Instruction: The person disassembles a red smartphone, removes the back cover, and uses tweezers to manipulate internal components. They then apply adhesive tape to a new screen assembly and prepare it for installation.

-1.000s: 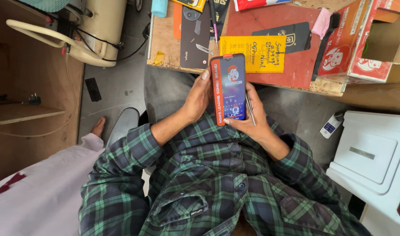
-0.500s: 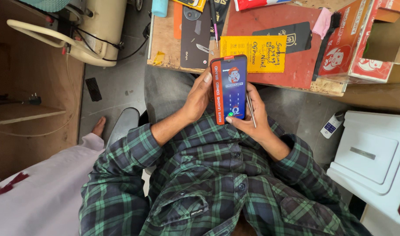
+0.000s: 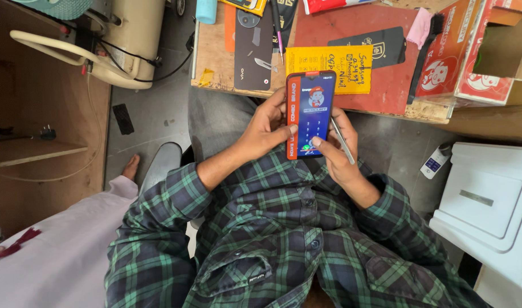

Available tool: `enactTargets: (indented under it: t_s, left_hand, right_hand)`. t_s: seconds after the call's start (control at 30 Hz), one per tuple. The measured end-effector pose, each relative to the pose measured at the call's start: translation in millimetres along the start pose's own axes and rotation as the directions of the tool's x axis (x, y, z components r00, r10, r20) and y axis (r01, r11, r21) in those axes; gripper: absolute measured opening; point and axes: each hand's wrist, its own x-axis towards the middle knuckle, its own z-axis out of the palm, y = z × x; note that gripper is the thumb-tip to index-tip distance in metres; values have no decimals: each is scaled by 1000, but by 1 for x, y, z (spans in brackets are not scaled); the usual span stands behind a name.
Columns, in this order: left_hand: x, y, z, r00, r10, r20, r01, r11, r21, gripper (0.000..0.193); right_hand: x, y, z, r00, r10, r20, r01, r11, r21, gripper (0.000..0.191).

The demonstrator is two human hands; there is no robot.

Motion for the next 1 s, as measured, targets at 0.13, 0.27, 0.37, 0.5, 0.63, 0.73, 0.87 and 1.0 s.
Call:
enactTargets:
  t_s: [0.13,0.27,0.37,0.5,0.63,0.73,0.87,1.0]
  left_hand:
    - [-1,-3,5,999,-49,-21,51,995,86,66]
    - [-1,-6,8,994,-90,-68,98,987,130,64]
    - [-3,-7,11,997,-63,-40,69,982,177,68]
    - [-3,-5,11,999,-38,-27,43,974,221,73]
    - [-1,-3,11,997,-78,-17,79,993,93,77]
    - [-1,0,9,996,-84,11,83,991,104,79]
    - [1,0,9,995,-102,18,99,988,116,81]
    - [0,-1,9,997,-83,13,81,990,116,86]
  right_hand:
    - [1,6,-3,996,-18,-82,16,999,-31,42]
    - [-1,9,-3,991,-24,-135,17,998,-53,37]
    - [-1,11,-5,984,-29,-176,2,988,-154,33]
    - [-3,13,-8,984,-25,-176,10,996,-85,34]
    - [-3,14,-11,986,-46,-158,49,999,15,34]
    - [-2,12,-10,990,-67,-123,60,996,-58,38]
    - [-2,6,-7,994,-52,-96,39,990,-133,42]
    - [-1,3,-5,996,-48,-70,38,989,-145,47]
